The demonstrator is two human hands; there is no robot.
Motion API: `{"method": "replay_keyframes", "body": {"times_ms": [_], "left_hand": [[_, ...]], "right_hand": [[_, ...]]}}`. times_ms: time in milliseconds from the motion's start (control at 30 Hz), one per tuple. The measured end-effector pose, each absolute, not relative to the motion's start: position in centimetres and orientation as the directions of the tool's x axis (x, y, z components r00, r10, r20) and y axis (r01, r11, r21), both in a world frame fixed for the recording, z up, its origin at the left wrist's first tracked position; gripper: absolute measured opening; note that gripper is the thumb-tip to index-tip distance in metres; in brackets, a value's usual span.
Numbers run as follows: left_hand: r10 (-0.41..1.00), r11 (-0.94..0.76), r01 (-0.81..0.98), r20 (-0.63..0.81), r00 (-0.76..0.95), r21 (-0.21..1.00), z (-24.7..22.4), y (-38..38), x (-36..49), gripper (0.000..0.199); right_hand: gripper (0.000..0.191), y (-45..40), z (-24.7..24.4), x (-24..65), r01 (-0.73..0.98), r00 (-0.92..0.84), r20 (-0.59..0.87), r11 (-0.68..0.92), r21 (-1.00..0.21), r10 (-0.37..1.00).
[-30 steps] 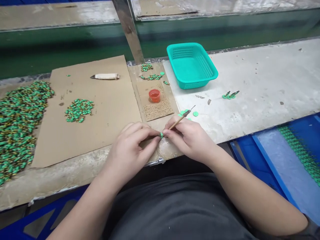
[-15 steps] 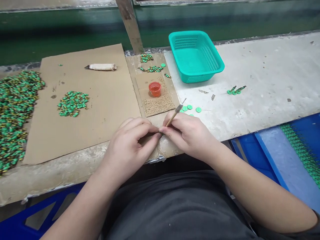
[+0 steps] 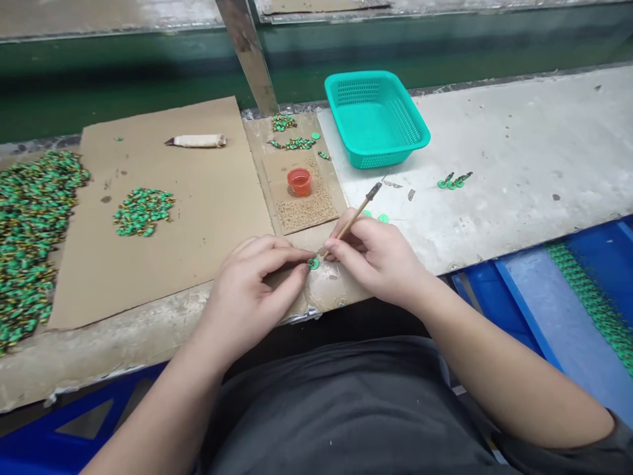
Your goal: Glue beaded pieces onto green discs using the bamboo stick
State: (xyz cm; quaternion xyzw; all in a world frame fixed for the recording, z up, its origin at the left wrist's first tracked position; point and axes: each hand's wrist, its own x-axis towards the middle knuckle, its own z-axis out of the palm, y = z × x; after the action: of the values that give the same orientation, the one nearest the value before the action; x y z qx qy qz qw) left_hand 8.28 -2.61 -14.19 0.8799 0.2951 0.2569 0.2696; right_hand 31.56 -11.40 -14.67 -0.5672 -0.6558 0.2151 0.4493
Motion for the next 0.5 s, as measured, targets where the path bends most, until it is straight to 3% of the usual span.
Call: {"method": "replay_keyframes", "body": {"times_ms": [233, 500], "left_hand": [[0.673, -0.666, 0.396, 0.279, 0.685, 0.633, -14.38, -2.75, 8.44, 0.013], [0.687, -0.65, 0.405, 0.27, 0.675, 0.643, -14.52, -2.84, 8.36, 0.015]], "right_hand": [[0.023, -10.67, -14.97, 31.13, 0.509, -0.093, 0.455, 0.436, -0.743, 0.885], [0.021, -10.71, -15.2, 31.12, 0.52, -0.134, 0.446, 0.446, -0.729, 0.885]]}}
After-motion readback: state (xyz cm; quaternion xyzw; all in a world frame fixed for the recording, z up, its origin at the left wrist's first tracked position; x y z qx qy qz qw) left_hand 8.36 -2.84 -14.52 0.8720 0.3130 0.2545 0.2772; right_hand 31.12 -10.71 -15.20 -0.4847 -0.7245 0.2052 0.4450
